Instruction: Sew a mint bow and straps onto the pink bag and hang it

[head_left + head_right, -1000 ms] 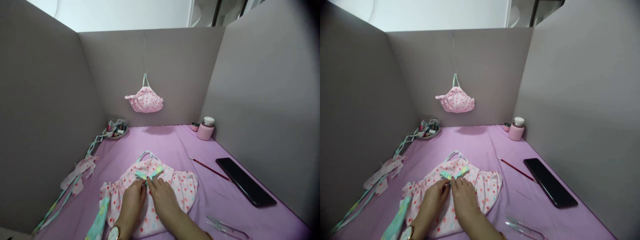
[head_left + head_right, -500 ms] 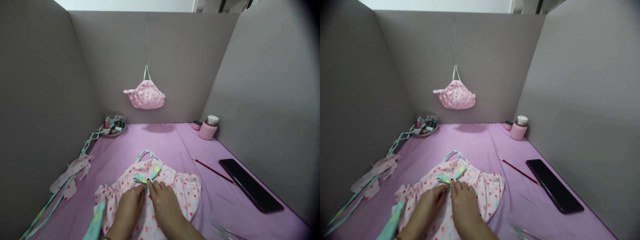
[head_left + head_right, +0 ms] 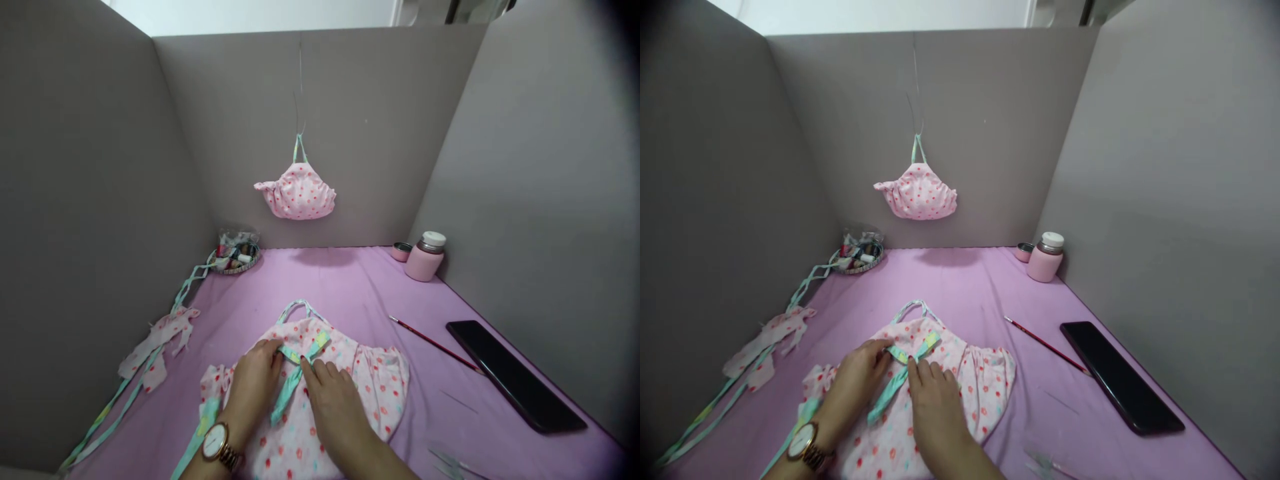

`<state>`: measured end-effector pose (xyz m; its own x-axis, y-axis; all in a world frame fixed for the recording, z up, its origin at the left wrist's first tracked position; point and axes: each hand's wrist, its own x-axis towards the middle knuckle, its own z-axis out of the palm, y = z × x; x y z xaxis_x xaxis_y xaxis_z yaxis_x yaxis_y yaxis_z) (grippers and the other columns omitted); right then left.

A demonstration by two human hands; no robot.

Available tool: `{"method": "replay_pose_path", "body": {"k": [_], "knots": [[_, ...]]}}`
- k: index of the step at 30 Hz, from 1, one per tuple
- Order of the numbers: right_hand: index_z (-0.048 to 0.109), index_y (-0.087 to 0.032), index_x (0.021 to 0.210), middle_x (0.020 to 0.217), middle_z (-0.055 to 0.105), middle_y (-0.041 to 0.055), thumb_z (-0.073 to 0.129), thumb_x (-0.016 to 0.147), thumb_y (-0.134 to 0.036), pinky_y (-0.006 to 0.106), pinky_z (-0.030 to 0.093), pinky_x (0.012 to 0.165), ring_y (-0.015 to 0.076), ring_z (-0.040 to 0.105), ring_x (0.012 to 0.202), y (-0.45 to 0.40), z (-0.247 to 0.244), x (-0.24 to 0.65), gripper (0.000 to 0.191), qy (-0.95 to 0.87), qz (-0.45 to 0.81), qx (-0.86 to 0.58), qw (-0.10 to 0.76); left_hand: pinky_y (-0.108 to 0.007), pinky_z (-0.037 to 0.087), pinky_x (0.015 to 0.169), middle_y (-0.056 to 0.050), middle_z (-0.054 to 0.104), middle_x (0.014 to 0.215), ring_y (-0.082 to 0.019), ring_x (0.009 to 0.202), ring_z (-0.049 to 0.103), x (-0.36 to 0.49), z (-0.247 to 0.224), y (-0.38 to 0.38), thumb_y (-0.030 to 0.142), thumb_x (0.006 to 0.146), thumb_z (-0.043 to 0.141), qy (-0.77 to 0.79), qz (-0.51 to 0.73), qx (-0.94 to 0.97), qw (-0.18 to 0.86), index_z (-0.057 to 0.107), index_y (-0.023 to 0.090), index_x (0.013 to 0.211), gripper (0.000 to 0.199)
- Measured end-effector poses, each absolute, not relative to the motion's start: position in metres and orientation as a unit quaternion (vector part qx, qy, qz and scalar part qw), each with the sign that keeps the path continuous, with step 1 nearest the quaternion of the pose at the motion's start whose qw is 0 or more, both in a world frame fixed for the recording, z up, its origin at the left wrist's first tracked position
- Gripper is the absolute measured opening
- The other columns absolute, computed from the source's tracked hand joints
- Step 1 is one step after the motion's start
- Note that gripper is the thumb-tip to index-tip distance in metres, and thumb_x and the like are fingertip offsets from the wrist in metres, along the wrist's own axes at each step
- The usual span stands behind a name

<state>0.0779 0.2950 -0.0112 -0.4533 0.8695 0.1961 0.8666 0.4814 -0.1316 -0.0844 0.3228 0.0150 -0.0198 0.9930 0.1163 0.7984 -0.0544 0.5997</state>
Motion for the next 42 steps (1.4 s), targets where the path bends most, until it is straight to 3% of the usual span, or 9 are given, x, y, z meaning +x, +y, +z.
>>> {"method": "replay_pose_path", "body": {"k": [2,7,11,18,24,30,33,37,42], "knots": [[0.042,-0.014,0.127,0.104,0.057,0.0095,0.042,0.074,0.004,0.038,0.039,0.073,0.0230,0.050,0.090,0.295,-0.011,0.078,0.056,-0.852,0.011,-0.508,0.123,-0.027,0.038,0.073,-0.009,0.069,0.095,-0.023,0.086,0.062,-0.083,0.014,0.328,0.018,0.077,0.046,0.668,0.269,0.669,0.183,0.066,0.020,0.093,0.026],[0.042,-0.014,0.127,0.104,0.057,0.0097,0.043,0.073,0.004,0.039,0.038,0.073,0.0242,0.050,0.090,0.295,-0.013,0.077,0.057,-0.852,0.010,-0.510,0.117,-0.023,0.031,0.053,-0.001,0.066,0.063,-0.018,0.056,0.058,-0.075,0.012,0.329,0.022,0.081,0.041,0.685,0.271,0.649,0.191,0.059,0.022,0.094,0.022],[0.039,-0.014,0.130,0.107,0.057,0.0103,0.042,0.075,0.003,0.040,0.038,0.075,0.0243,0.051,0.092,0.295,-0.015,0.077,0.058,-0.851,0.009,-0.512,0.116,-0.024,0.025,0.052,-0.001,0.063,0.063,-0.018,0.057,0.055,-0.071,0.012,0.329,0.018,0.074,0.048,0.685,0.266,0.655,0.177,0.056,0.022,0.079,0.010],[0.041,-0.011,0.129,0.100,0.060,0.0096,0.041,0.073,0.005,0.040,0.038,0.073,0.0242,0.052,0.088,0.296,-0.016,0.077,0.058,-0.855,0.009,-0.509,0.097,-0.024,0.031,0.059,-0.004,0.066,0.072,-0.018,0.065,0.058,-0.075,0.007,0.334,0.019,0.081,0.040,0.667,0.286,0.653,0.219,0.060,0.022,0.081,0.020],[0.042,-0.010,0.128,0.100,0.061,0.0106,0.041,0.073,0.003,0.042,0.038,0.074,0.0254,0.052,0.090,0.296,-0.015,0.077,0.056,-0.853,0.025,-0.513,0.099,-0.024,0.031,0.051,0.002,0.053,0.049,-0.015,0.048,0.049,-0.077,0.006,0.336,0.030,0.084,0.038,0.646,0.322,0.626,0.295,0.054,0.021,0.062,0.029],[0.043,-0.013,0.128,0.102,0.060,0.0111,0.044,0.078,-0.003,0.040,0.038,0.077,0.0254,0.051,0.093,0.294,-0.007,0.078,0.051,-0.843,0.058,-0.522,0.117,-0.022,0.038,0.043,0.002,0.057,0.057,-0.014,0.045,0.053,-0.081,-0.005,0.342,0.028,0.079,0.040,0.607,0.369,0.564,0.421,0.055,0.014,0.100,0.029],[0.051,-0.019,0.121,0.097,0.060,0.0066,0.045,0.084,-0.011,0.034,0.038,0.077,0.0210,0.050,0.089,0.298,0.008,0.083,0.038,-0.826,0.111,-0.522,0.182,-0.022,0.042,0.050,0.000,0.059,0.063,-0.013,0.051,0.054,-0.082,-0.006,0.342,0.028,0.077,0.044,0.588,0.398,0.552,0.438,0.058,0.011,0.097,0.029],[0.062,-0.021,0.096,0.091,0.057,0.0040,0.047,0.084,-0.013,0.029,0.035,0.079,0.0180,0.048,0.090,0.324,0.032,0.090,0.021,-0.803,0.162,-0.513,0.256,-0.023,0.043,0.054,0.000,0.060,0.064,-0.014,0.055,0.053,-0.081,-0.004,0.338,0.031,0.079,0.046,0.578,0.427,0.551,0.424,0.062,0.013,0.095,0.028],[0.064,-0.020,0.081,0.085,0.060,0.0017,0.061,0.070,-0.017,0.026,0.034,0.075,0.0167,0.051,0.086,0.360,0.032,0.081,0.012,-0.795,0.268,-0.489,0.239,-0.024,0.043,0.053,0.001,0.058,0.061,-0.015,0.054,0.052,-0.077,0.002,0.334,0.035,0.081,0.046,0.569,0.437,0.560,0.415,0.062,0.014,0.097,0.032]]}}
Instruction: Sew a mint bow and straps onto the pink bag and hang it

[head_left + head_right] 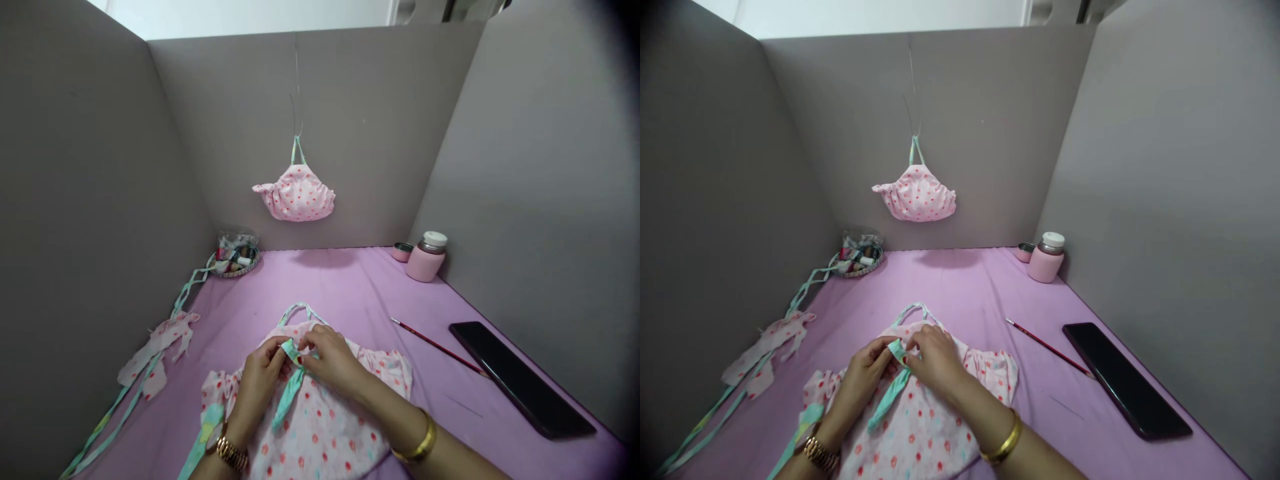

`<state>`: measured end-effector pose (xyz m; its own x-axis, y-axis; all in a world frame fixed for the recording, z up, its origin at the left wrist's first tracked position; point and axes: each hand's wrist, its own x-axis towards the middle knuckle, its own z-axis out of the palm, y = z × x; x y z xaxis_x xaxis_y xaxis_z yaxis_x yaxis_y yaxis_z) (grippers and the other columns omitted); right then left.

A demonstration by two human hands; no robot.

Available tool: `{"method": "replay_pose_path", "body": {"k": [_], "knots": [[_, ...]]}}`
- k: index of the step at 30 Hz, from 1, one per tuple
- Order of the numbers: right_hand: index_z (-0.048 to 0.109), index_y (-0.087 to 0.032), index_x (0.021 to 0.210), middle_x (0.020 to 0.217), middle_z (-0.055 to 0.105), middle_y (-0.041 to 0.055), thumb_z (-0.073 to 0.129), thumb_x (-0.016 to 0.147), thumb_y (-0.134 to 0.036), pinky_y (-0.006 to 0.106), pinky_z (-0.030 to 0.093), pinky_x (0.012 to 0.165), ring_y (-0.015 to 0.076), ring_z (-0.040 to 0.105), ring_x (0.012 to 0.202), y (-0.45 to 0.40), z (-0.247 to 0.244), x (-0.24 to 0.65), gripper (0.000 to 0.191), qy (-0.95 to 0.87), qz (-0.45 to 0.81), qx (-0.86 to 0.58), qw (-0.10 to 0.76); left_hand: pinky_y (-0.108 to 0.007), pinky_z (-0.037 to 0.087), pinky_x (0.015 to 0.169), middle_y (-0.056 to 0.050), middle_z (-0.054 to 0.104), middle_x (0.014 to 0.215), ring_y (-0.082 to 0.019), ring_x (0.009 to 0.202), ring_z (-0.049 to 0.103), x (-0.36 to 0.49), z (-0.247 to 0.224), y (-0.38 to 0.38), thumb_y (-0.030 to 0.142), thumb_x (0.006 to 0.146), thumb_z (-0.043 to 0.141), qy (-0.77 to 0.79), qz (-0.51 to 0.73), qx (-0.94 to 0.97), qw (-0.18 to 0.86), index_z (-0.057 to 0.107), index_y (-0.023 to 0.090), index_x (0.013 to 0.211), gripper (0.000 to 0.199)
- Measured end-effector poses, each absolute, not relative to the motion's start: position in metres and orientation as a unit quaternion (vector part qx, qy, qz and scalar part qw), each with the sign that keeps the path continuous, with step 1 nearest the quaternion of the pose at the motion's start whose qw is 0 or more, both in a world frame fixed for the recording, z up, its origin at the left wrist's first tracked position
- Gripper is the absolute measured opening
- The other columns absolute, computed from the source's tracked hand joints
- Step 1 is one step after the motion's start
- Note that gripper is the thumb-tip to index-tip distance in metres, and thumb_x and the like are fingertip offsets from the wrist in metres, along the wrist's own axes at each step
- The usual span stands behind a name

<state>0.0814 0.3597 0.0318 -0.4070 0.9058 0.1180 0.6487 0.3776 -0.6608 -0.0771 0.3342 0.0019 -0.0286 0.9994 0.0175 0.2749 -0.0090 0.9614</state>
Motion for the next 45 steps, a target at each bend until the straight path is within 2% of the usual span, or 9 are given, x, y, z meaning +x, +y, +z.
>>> {"method": "replay_pose_path", "body": {"k": [6,10,14,18,22,32,37,41,45], "knots": [[0.060,-0.017,0.067,0.064,0.060,-0.0032,0.060,0.066,-0.014,0.022,0.033,0.060,0.0113,0.052,0.062,0.369,0.017,0.070,0.003,-0.781,0.323,-0.490,0.214,-0.024,0.041,0.054,0.002,0.060,0.062,-0.016,0.056,0.053,-0.074,0.005,0.329,0.032,0.081,0.045,0.583,0.425,0.573,0.388,0.063,0.018,0.099,0.029],[0.058,-0.018,0.066,0.062,0.058,-0.0038,0.058,0.065,-0.011,0.022,0.032,0.061,0.0118,0.051,0.062,0.368,0.017,0.071,0.007,-0.779,0.318,-0.486,0.236,-0.026,0.039,0.058,0.001,0.061,0.063,-0.017,0.059,0.054,-0.076,0.000,0.330,0.028,0.080,0.044,0.611,0.419,0.577,0.344,0.064,0.021,0.096,0.027],[0.057,-0.019,0.078,0.082,0.060,0.0007,0.051,0.071,-0.011,0.024,0.035,0.072,0.0144,0.051,0.080,0.368,0.024,0.090,0.012,-0.761,0.292,-0.501,0.292,-0.027,0.043,0.067,-0.005,0.068,0.085,-0.019,0.074,0.061,-0.086,-0.002,0.333,0.023,0.073,0.045,0.611,0.410,0.575,0.358,0.058,0.017,0.109,0.039],[0.056,-0.018,0.077,0.070,0.057,0.0009,0.045,0.080,-0.021,0.023,0.034,0.057,0.0131,0.049,0.062,0.368,0.026,0.115,0.012,-0.715,0.308,-0.549,0.304,-0.031,0.045,0.066,-0.007,0.068,0.083,-0.022,0.074,0.064,-0.089,0.003,0.335,0.033,0.079,0.038,0.632,0.393,0.552,0.375,0.055,0.016,0.111,0.040],[0.058,-0.018,0.077,0.062,0.055,-0.0018,0.054,0.074,-0.025,0.022,0.029,0.051,0.0121,0.046,0.055,0.366,0.020,0.116,0.008,-0.712,0.324,-0.552,0.288,-0.032,0.041,0.068,-0.005,0.067,0.079,-0.025,0.076,0.060,-0.077,0.009,0.335,0.036,0.067,0.059,0.659,0.395,0.544,0.338,0.061,0.020,0.101,0.038],[0.055,-0.019,0.081,0.063,0.049,-0.0036,0.051,0.074,-0.018,0.020,0.034,0.053,0.0107,0.043,0.057,0.352,0.010,0.107,0.009,-0.641,0.412,-0.513,0.395,-0.021,0.040,0.050,0.004,0.056,0.064,-0.011,0.053,0.049,-0.073,0.001,0.332,0.032,0.068,0.062,0.588,0.494,0.465,0.440,0.053,0.015,0.109,0.046],[0.051,-0.019,0.106,0.087,0.058,0.0028,0.064,0.069,-0.033,0.027,0.045,0.070,0.0159,0.056,0.077,0.343,0.019,0.101,0.042,-0.537,0.574,-0.430,0.444,-0.020,0.042,0.053,0.004,0.057,0.067,-0.010,0.056,0.052,-0.067,0.011,0.326,0.033,0.067,0.066,0.550,0.531,0.410,0.498,0.051,0.015,0.105,0.045],[0.060,-0.016,0.078,0.074,0.061,0.0019,0.063,0.073,-0.032,0.029,0.044,0.075,0.0183,0.057,0.077,0.330,0.023,0.090,0.017,-0.577,0.605,-0.385,0.390,-0.020,0.043,0.056,0.002,0.059,0.072,-0.010,0.061,0.054,-0.062,0.012,0.322,0.028,0.065,0.071,0.492,0.556,0.385,0.549,0.051,0.017,0.106,0.047],[0.059,-0.014,0.066,0.066,0.058,0.0011,0.062,0.074,-0.032,0.024,0.041,0.064,0.0149,0.052,0.066,0.321,0.018,0.084,0.019,-0.557,0.576,-0.419,0.428,-0.019,0.042,0.056,0.003,0.060,0.070,-0.009,0.060,0.054,-0.063,0.011,0.319,0.023,0.065,0.072,0.465,0.541,0.384,0.586,0.050,0.017,0.108,0.048]]}}
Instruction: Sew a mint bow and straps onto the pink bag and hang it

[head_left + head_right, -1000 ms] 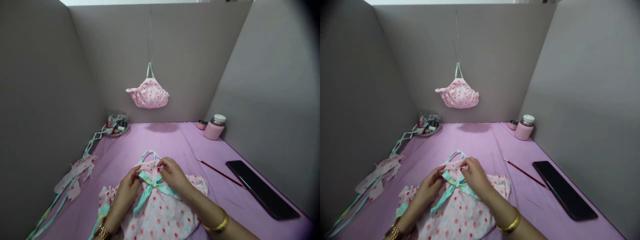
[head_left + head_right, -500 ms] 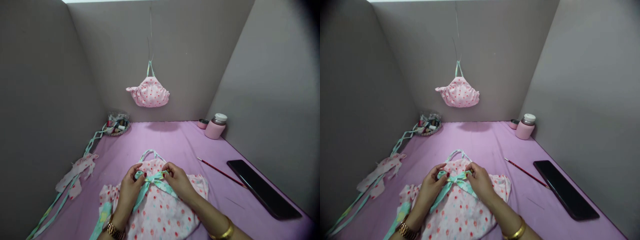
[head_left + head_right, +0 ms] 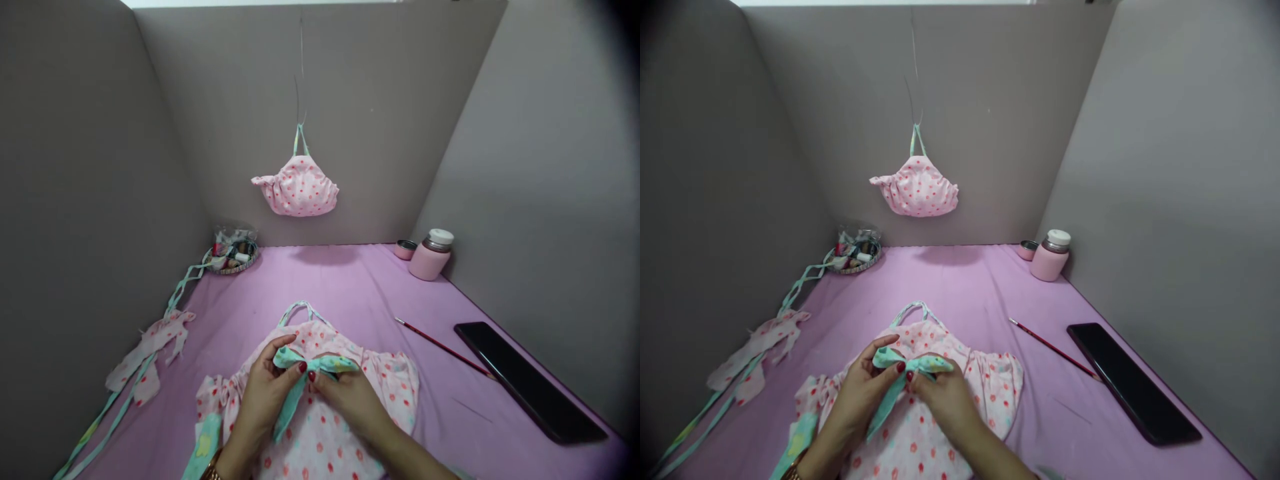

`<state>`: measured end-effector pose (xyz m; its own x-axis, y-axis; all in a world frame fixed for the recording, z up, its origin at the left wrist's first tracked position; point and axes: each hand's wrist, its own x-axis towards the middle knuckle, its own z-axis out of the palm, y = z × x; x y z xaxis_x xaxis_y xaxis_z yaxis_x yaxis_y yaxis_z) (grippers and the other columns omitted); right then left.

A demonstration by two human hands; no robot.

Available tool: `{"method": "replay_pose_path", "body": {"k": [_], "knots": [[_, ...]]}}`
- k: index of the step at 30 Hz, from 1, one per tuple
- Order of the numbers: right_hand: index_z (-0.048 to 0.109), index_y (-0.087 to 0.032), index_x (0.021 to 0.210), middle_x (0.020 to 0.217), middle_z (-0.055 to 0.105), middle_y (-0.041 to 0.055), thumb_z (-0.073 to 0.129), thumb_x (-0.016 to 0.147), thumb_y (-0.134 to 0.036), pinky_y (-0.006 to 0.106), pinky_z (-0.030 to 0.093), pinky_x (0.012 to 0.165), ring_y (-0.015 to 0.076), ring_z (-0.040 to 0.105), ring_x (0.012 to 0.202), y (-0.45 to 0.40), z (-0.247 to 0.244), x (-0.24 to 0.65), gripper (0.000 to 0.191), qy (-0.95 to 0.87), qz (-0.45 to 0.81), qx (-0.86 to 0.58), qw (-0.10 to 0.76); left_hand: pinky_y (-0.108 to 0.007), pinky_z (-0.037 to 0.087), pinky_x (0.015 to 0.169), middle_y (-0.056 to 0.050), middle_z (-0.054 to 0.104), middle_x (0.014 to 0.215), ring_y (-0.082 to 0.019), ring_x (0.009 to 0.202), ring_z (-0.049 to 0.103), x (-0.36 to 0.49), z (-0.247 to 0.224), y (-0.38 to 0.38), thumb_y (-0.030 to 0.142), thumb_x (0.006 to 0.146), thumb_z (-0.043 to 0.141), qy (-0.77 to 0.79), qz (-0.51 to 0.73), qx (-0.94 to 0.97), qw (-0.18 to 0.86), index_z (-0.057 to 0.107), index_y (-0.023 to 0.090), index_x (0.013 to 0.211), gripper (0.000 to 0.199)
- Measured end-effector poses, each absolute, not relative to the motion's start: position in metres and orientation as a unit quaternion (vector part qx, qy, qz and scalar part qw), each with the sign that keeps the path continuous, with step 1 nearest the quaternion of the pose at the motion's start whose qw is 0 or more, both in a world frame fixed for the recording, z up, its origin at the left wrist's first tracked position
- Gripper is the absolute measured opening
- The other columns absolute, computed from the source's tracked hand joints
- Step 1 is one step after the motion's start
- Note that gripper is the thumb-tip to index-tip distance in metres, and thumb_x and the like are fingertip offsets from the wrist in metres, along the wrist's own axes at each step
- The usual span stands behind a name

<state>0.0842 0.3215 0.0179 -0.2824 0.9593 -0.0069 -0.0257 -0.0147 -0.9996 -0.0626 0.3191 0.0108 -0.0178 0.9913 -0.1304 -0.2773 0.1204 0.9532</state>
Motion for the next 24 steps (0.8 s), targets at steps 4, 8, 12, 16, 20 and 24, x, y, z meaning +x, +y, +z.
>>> {"method": "replay_pose_path", "body": {"k": [4,8,12,16,20,24], "knots": [[0.056,-0.014,0.061,0.061,0.054,-0.0001,0.060,0.075,-0.038,0.024,0.039,0.062,0.0125,0.048,0.062,0.320,0.010,0.086,0.028,-0.504,0.651,-0.427,0.375,-0.021,0.043,0.056,0.002,0.060,0.071,-0.010,0.058,0.056,-0.064,0.011,0.319,0.019,0.062,0.073,0.412,0.535,0.381,0.631,0.050,0.017,0.102,0.046],[0.060,-0.015,0.070,0.064,0.054,-0.0010,0.061,0.074,-0.032,0.023,0.038,0.061,0.0120,0.047,0.062,0.320,0.006,0.082,0.018,-0.528,0.643,-0.395,0.389,-0.020,0.042,0.051,0.007,0.055,0.058,-0.009,0.049,0.053,-0.062,0.005,0.324,0.025,0.060,0.074,0.433,0.556,0.335,0.625,0.046,0.021,0.090,0.042],[0.058,-0.016,0.061,0.056,0.051,-0.0024,0.057,0.074,-0.024,0.021,0.038,0.057,0.0113,0.047,0.056,0.321,0.006,0.075,0.015,-0.562,0.584,-0.423,0.404,-0.015,0.040,0.049,0.010,0.054,0.057,-0.007,0.049,0.050,-0.061,0.002,0.326,0.028,0.060,0.074,0.491,0.566,0.331,0.574,0.044,0.023,0.087,0.041],[0.062,-0.018,0.073,0.069,0.060,-0.0018,0.055,0.074,-0.020,0.022,0.042,0.062,0.0135,0.056,0.067,0.323,0.010,0.079,0.008,-0.600,0.537,-0.470,0.361,-0.023,0.044,0.055,0.003,0.060,0.070,-0.016,0.062,0.057,-0.067,0.004,0.330,0.042,0.063,0.068,0.606,0.520,0.412,0.439,0.048,0.023,0.099,0.045],[0.058,-0.018,0.105,0.101,0.062,0.0039,0.062,0.069,-0.020,0.029,0.043,0.080,0.0185,0.056,0.092,0.319,0.024,0.101,0.037,-0.654,0.419,-0.515,0.363,-0.038,0.046,0.070,-0.004,0.061,0.083,-0.026,0.078,0.059,-0.069,0.003,0.334,0.049,0.073,0.054,0.708,0.346,0.550,0.277,0.051,0.023,0.108,0.043],[0.058,-0.016,0.108,0.106,0.060,0.0073,0.058,0.075,-0.022,0.028,0.044,0.079,0.0167,0.055,0.095,0.311,0.050,0.149,0.034,-0.626,0.392,-0.528,0.419,-0.045,0.041,0.088,-0.016,0.054,0.108,-0.033,0.103,0.051,-0.065,0.006,0.327,0.049,0.078,0.044,0.677,0.358,0.633,0.112,0.047,0.010,0.117,0.055]]}}
